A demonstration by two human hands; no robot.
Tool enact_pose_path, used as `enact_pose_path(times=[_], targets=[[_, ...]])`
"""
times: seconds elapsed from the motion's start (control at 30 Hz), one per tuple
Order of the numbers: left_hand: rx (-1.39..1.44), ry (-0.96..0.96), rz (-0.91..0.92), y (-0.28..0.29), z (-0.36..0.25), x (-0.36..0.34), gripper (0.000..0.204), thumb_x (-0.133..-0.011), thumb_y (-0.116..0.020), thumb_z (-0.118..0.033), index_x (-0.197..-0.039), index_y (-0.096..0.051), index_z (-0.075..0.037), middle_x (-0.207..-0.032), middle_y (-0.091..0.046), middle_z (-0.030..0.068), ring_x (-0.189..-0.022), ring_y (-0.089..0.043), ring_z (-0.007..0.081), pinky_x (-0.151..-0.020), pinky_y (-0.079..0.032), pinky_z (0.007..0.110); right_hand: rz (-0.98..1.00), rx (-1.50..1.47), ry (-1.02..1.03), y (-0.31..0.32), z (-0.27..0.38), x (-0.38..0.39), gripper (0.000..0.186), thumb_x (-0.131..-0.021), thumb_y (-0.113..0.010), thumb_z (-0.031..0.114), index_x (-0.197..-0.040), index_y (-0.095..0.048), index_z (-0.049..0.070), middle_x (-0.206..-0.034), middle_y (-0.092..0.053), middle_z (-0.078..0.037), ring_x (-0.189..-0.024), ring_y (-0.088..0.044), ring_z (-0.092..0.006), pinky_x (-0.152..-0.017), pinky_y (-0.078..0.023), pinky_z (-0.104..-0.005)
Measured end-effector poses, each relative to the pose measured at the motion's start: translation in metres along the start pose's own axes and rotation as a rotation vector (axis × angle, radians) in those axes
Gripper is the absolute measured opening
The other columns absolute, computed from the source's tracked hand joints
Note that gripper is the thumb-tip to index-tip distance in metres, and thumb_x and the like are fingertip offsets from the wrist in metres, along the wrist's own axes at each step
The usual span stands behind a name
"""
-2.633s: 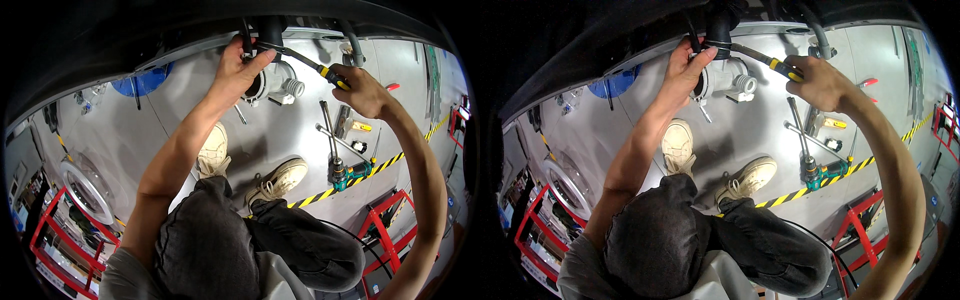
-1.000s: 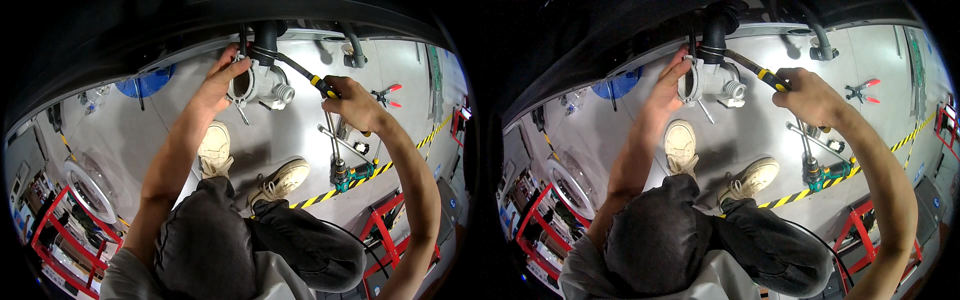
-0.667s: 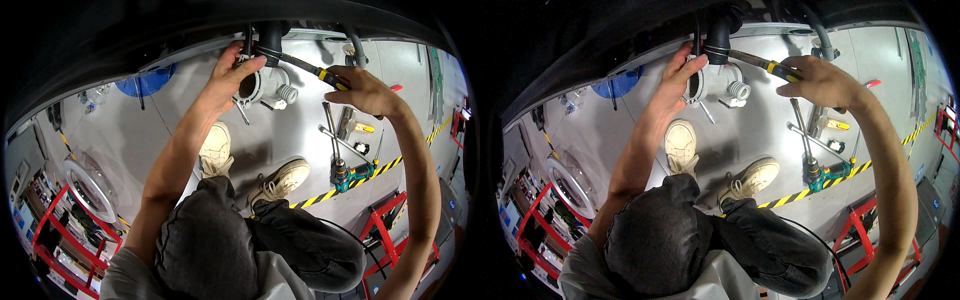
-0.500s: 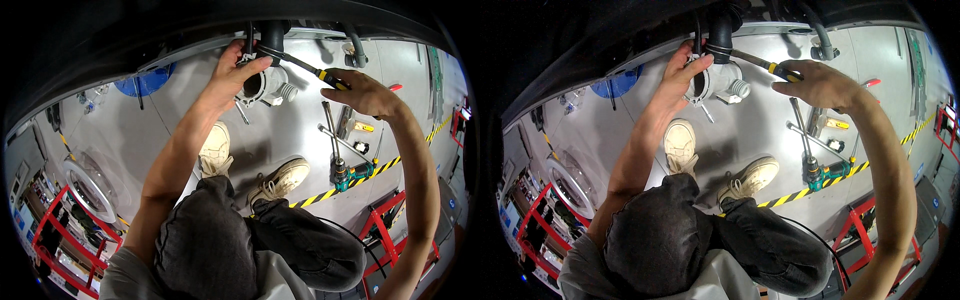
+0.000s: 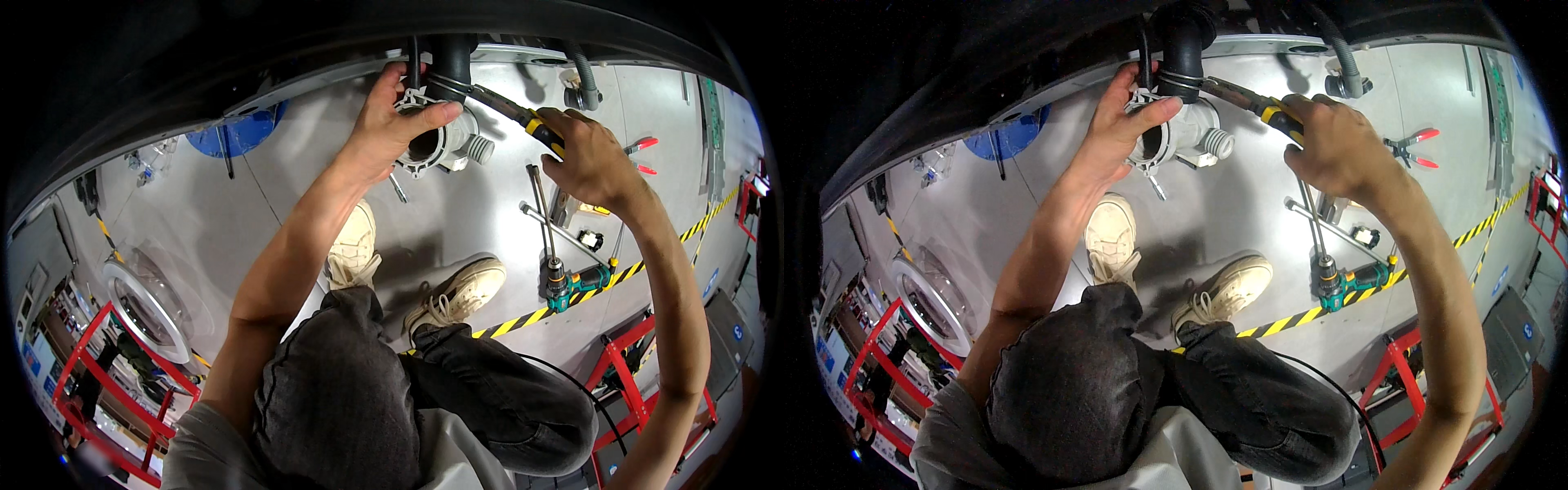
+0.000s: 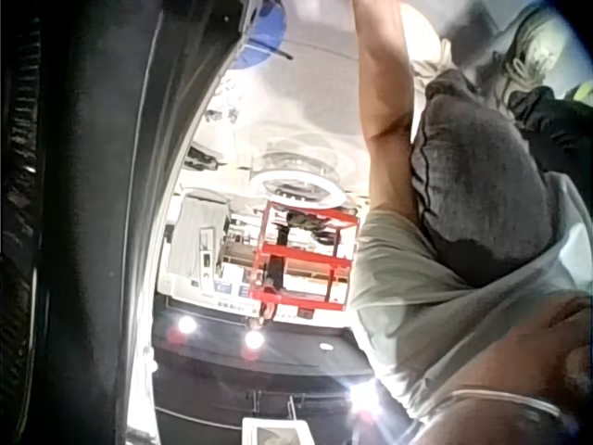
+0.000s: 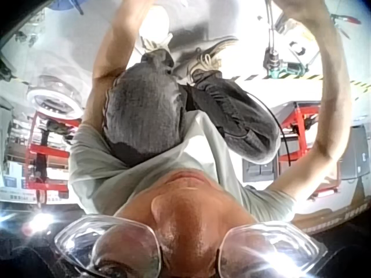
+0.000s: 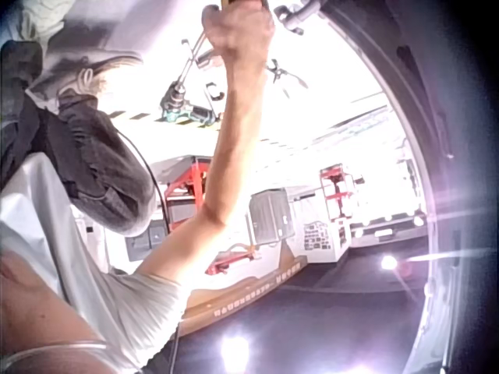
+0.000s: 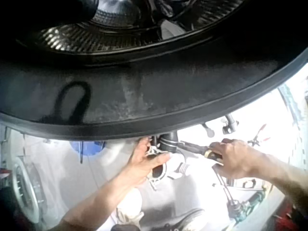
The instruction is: The person uses pliers to loosen and remove a clamp from a black hose connected to a white plastic pump assembly, then detaches the hose and pulls a smaller grey tube from the same assembly.
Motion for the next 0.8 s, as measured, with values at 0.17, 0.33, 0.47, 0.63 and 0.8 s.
enact_pose_path(times=[0.17, 0.33, 0.47, 0.63, 0.8], targets=[[-0.017, 0.004, -0.016, 0.005, -0.002, 0.000, 0.067, -0.075, -0.087, -0.027, -0.127, -0.051, -0.003, -0.114, -0.058, 0.0115, -0.106, -0.060, 0.0190, -0.092, -0.051, 0.032, 0.190, -0.063, -0.059, -0.001, 0.005, -0.009, 0.049, -0.077, -0.062, 0.006, -0.125, -0.058, -0.006, -0.094, -0.068, -0.025, -0.080, -0.067, -0.0313, -0.083, -0.053, -0.0431], [-0.037, -0.013, -0.032, 0.001, -0.008, 0.000, 0.062, -0.077, -0.086, -0.026, -0.124, -0.053, -0.003, -0.110, -0.060, 0.0093, -0.102, -0.060, 0.0172, -0.090, -0.051, 0.031, 0.250, -0.093, -0.066, -0.007, 0.003, -0.012, 0.036, -0.082, -0.064, 0.009, -0.114, -0.061, -0.007, -0.082, -0.068, -0.022, -0.069, -0.065, -0.0277, -0.075, -0.053, -0.0414], [-0.047, -0.049, -0.018, 0.002, -0.007, -0.004, 0.059, -0.077, -0.086, -0.025, -0.120, -0.054, -0.002, -0.107, -0.061, 0.0082, -0.100, -0.061, 0.0159, -0.087, -0.052, 0.031, 0.232, -0.129, -0.058, -0.012, 0.003, -0.013, 0.028, -0.087, -0.066, 0.015, -0.105, -0.062, -0.006, -0.080, -0.067, -0.021, -0.068, -0.064, -0.0266, -0.074, -0.054, -0.0396], [-0.072, -0.069, -0.015, 0.002, -0.010, -0.005, 0.055, -0.078, -0.086, -0.024, -0.117, -0.054, -0.002, -0.106, -0.061, 0.0080, -0.099, -0.061, 0.0151, -0.086, -0.052, 0.030, 0.194, -0.162, -0.035, -0.018, 0.000, -0.013, 0.029, -0.091, -0.066, 0.018, -0.107, -0.061, -0.006, -0.083, -0.068, -0.022, -0.070, -0.065, -0.0262, -0.075, -0.054, -0.0401], [-0.086, -0.091, -0.017, -0.001, -0.010, -0.006, 0.055, -0.078, -0.085, -0.023, -0.118, -0.053, -0.002, -0.107, -0.061, 0.0082, -0.099, -0.061, 0.0150, -0.088, -0.052, 0.031, 0.184, -0.194, -0.146, -0.026, -0.006, -0.005, 0.028, -0.092, -0.062, 0.018, -0.107, -0.060, -0.005, -0.085, -0.068, -0.022, -0.073, -0.065, -0.0267, -0.077, -0.053, -0.0402]])
Point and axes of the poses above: each hand's wrist, its own x-axis away from the middle knuckle, its own y-axis out of the back of the hand, z = x × y, the point moved 8 cm from there along -x, towards the middle knuckle
